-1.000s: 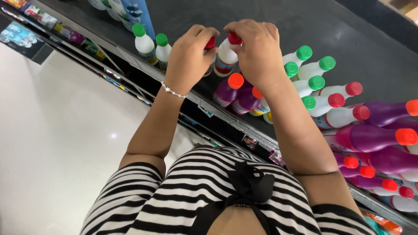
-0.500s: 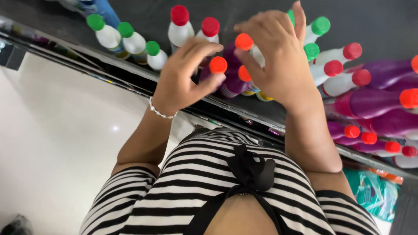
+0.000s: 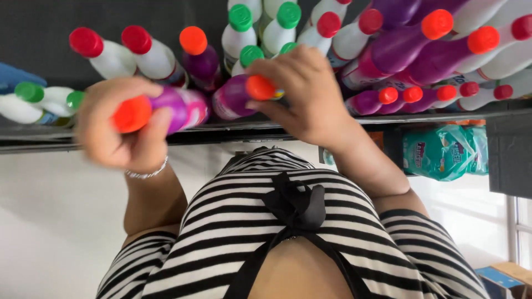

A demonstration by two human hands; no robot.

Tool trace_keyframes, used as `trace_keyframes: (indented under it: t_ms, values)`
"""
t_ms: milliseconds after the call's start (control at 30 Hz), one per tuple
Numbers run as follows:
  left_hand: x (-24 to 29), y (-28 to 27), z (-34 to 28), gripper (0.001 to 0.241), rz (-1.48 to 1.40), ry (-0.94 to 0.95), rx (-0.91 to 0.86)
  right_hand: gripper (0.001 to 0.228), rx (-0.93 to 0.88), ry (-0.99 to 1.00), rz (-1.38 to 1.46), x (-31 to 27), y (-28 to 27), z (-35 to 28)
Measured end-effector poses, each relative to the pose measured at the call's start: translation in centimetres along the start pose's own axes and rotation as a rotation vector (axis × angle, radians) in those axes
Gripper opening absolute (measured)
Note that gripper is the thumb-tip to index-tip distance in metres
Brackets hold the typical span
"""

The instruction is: Organizing and arranging various liquid cleaning bottles on a grocery store shelf.

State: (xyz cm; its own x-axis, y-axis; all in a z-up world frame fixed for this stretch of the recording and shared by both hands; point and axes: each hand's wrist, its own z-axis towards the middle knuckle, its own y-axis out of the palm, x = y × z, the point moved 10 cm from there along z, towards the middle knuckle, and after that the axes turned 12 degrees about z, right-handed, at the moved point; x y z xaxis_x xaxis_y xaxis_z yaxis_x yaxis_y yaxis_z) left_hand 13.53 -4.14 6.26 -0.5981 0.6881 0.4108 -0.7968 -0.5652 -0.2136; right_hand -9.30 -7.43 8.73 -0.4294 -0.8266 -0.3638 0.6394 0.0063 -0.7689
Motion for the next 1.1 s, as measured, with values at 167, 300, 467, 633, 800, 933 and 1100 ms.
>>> trace_keyframes:
  t_ms: [167,300,467,633,800,933,1100]
  values:
    - [1.1,0.2,1.4,0.035,-0.354,-0.087,0.265,0.05,0.363,0.306,0.304,1.6,-9.5,-5.6]
    - [8.8,9.6,3.3,0.038,-0.321,0.183,-0.199,0.042,0.461,0.408,0.213,3.8,-11.7,-10.0]
    - [11.7,20.5,0.6,0.041,-0.206,0.246,-0.506,0.039,0.345,0.483,0.039,7.8,-11.3,-11.7]
    - [10.0,24.6,-0.5,0.033,-0.082,0.2,-0.625,0.04,0.255,0.436,0.037,10.0,-10.1,-11.2]
    - [10.4,25.5,1.2,0.037,0.045,0.164,-0.734,0.042,0.11,0.491,0.012,9.6,-9.3,-9.2]
    - [11.0,27.3,5.1,0.047,0.291,0.308,-0.659,0.037,0.121,0.337,-0.112,8.1,-10.8,-8.1]
    - [7.4,33.7,5.9,0.08,0.551,0.193,-0.826,0.015,0.258,0.27,-0.035,9.0,-12.3,-8.5]
